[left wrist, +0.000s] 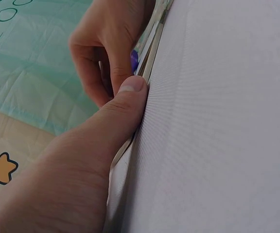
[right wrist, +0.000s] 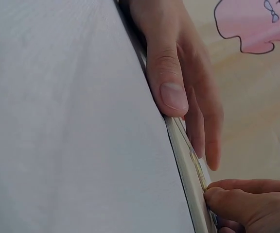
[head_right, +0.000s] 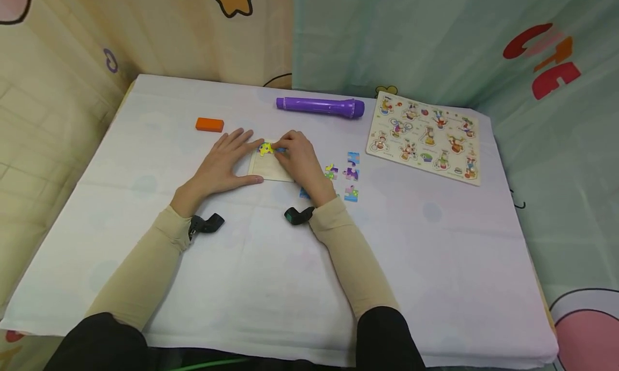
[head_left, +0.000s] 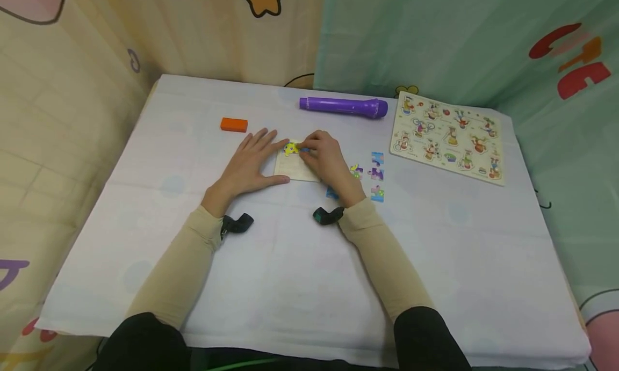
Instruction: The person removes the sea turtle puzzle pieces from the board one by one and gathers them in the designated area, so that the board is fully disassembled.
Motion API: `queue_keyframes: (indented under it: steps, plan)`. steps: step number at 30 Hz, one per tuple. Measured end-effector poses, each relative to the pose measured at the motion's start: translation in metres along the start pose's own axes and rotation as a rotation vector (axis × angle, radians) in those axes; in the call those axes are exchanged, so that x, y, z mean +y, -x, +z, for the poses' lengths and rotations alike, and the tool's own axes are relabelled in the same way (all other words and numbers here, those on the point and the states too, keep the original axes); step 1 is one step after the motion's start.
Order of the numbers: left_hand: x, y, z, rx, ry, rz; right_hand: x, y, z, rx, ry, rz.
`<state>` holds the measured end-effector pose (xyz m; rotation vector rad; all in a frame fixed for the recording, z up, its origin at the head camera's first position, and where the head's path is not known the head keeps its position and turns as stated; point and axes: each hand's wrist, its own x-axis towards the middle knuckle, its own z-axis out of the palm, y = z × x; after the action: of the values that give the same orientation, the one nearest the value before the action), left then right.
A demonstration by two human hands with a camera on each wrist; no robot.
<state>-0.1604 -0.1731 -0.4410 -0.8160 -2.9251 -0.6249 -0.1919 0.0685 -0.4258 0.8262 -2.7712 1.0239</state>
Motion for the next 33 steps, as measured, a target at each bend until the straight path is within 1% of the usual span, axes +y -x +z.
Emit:
queue_keyframes:
  steps: [4,6,8,10,12,14,17,20,24,29,33]
  plan:
    - [-0.001,-0.001,0.003,-0.002,-0.016,0.013,-0.001,0.004,-0.003,-0.012,0.025,-0.010]
    - [0.001,-0.002,0.005,-0.008,-0.020,0.008,0.003,0.010,-0.009,-0.015,0.004,-0.001]
    - [0.003,-0.003,0.007,-0.012,-0.021,0.005,0.009,0.018,-0.019,0.003,-0.021,0.019]
    - [0.005,-0.004,0.007,-0.019,-0.023,-0.005,0.018,0.027,-0.032,0.041,-0.051,0.042]
    - [0.007,-0.004,0.004,-0.018,-0.025,-0.015,0.029,0.037,-0.046,0.099,-0.065,0.065]
    - [0.007,-0.003,0.002,-0.021,-0.027,-0.023,0.041,0.048,-0.060,0.163,-0.056,0.092]
    - [0.006,-0.002,-0.001,-0.028,-0.035,-0.030,0.057,0.063,-0.076,0.251,-0.020,0.157]
    - [0.004,-0.001,-0.002,-0.033,-0.043,-0.032,0.067,0.075,-0.084,0.293,0.014,0.240]
    - [0.002,0.000,-0.003,-0.020,-0.036,-0.032,0.072,0.082,-0.085,0.276,0.045,0.295]
    - [0.002,0.000,0.000,-0.010,-0.013,-0.023,0.071,0.085,-0.089,0.240,0.098,0.354]
    - [0.002,-0.001,0.001,-0.008,-0.021,-0.020,0.069,0.087,-0.096,0.211,0.087,0.394]
